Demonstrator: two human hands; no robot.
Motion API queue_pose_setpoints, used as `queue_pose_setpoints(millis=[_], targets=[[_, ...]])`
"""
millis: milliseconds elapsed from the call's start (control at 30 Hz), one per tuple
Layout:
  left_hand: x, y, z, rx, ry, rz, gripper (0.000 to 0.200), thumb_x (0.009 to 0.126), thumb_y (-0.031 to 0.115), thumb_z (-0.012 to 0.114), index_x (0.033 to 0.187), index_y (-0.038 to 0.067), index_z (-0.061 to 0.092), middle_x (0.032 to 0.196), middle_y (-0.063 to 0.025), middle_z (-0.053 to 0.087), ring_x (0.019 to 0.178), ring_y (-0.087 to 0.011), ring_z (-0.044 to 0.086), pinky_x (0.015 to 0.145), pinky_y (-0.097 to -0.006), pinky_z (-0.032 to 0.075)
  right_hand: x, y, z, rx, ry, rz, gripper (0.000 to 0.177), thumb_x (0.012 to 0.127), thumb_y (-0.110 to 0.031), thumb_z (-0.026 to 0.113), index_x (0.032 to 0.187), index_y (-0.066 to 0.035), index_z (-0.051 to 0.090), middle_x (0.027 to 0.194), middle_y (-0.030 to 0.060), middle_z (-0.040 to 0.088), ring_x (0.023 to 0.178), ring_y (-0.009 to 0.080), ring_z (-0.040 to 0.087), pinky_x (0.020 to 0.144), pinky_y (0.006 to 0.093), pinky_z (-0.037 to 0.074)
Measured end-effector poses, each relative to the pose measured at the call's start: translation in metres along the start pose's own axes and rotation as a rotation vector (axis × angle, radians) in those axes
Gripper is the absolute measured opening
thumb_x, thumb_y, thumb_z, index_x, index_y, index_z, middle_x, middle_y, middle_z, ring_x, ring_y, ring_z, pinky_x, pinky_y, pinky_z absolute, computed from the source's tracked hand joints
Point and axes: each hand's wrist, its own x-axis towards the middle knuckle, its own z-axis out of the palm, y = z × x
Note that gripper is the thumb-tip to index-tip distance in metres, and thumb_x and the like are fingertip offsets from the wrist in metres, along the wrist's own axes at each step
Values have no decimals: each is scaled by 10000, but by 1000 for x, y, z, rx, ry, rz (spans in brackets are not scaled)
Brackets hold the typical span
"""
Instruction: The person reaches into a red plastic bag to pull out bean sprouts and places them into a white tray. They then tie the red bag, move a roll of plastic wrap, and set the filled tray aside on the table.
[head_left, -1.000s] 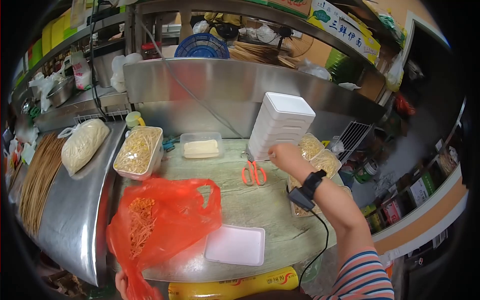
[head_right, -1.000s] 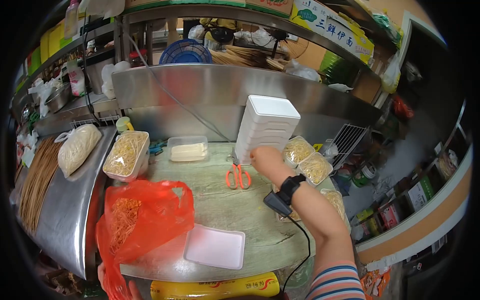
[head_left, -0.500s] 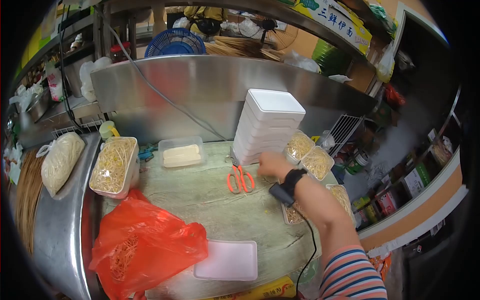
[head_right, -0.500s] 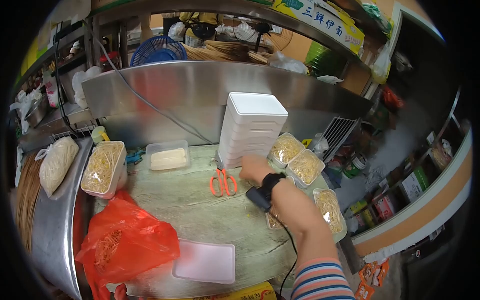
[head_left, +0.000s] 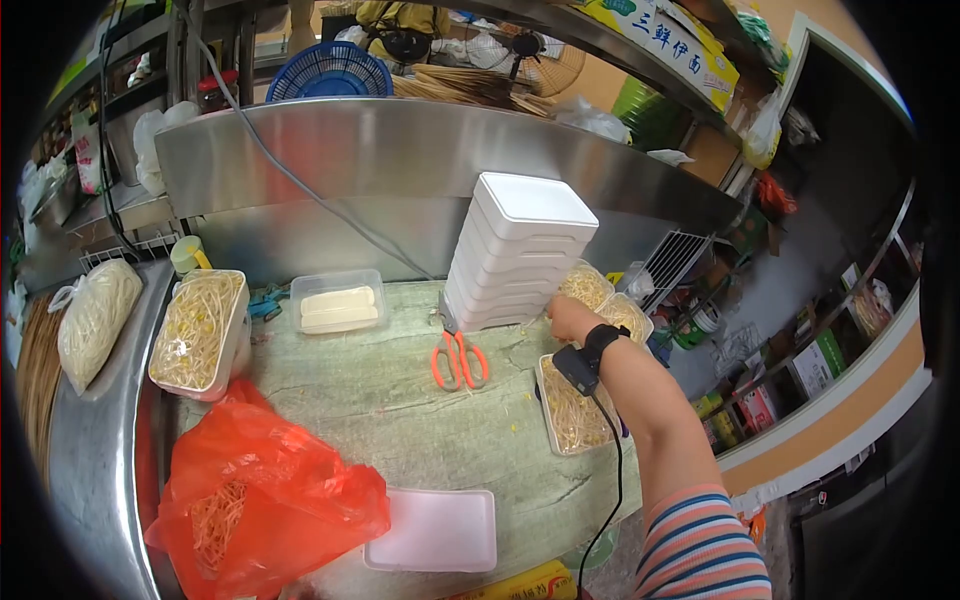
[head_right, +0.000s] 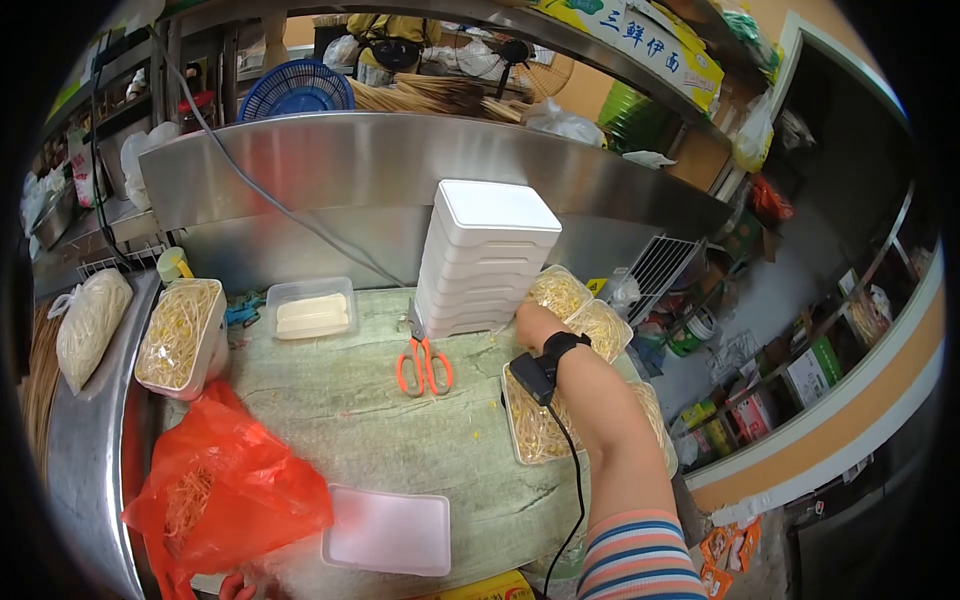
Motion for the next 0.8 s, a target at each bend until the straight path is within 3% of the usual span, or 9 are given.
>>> queue_pose_setpoints(millis=[33,67,133,267,367,433,567,733,800], targets=[[-2,-1,0,27,-7,-10,318,929,105,620,1231,42,544,1249,-199,483,1155,-345,527,958,-433,470,2,-2,9,-8,91,-36,381,632,-113,738,981,35,703,934,229,698,923,339,687,774,401,547],[-4,-3,0,54,-14,-20,306,934,104,614,1226,42,545,1251,-197,471,1154,-339,530,949,-426,487,6,1,12,-10,91,-36,381,632,-113,738,981,35,703,934,229,698,923,339,687,774,401,547],[-12,-12,3,14,-6,-54,297,934,96,611,1219,38,547,1251,-192,458,1152,-327,530,958,-425,493,-8,-16,-4,25,-96,44,290,687,-113,689,931,40,724,984,246,690,945,380,675,811,426,544],[-12,-13,1,44,-30,-56,287,932,71,603,1209,28,542,1247,-184,431,1125,-301,542,986,-434,499,16,-7,8,-38,-169,-83,361,673,-172,713,1004,-27,721,989,194,706,912,334,680,801,392,535],[-11,-12,1,0,-58,-64,271,932,48,590,1197,25,535,1232,-182,436,1096,-298,556,1000,-457,490,10,-5,4,155,-223,-213,256,706,-128,676,936,-39,747,945,216,702,891,379,680,791,426,544],[-10,-14,2,-35,-66,-57,262,934,37,582,1190,24,532,1229,-182,437,1088,-296,561,1001,-463,488,10,-2,10,183,34,-185,246,724,-128,667,947,-73,754,935,184,714,897,360,681,798,405,541],[-5,-11,1,-57,-69,-20,241,936,10,561,1174,20,527,1213,-183,450,1079,-292,568,1000,-478,487,12,-1,29,74,158,-398,277,754,-139,655,1007,-56,735,959,141,721,914,297,680,823,383,528],[-9,-12,0,-26,-78,-54,228,935,0,554,1162,15,541,1216,-187,459,1085,-306,571,991,-463,492,-7,-22,-12,226,-279,-296,380,789,-81,599,1161,-72,671,1114,161,680,985,340,649,877,399,510],[-9,-13,-1,-2,-90,-40,222,936,-4,551,1157,14,547,1221,-187,459,1094,-312,571,986,-457,494,-6,-17,-9,140,-132,-298,388,796,-57,575,1172,-88,667,1125,166,674,990,348,645,878,406,508]])
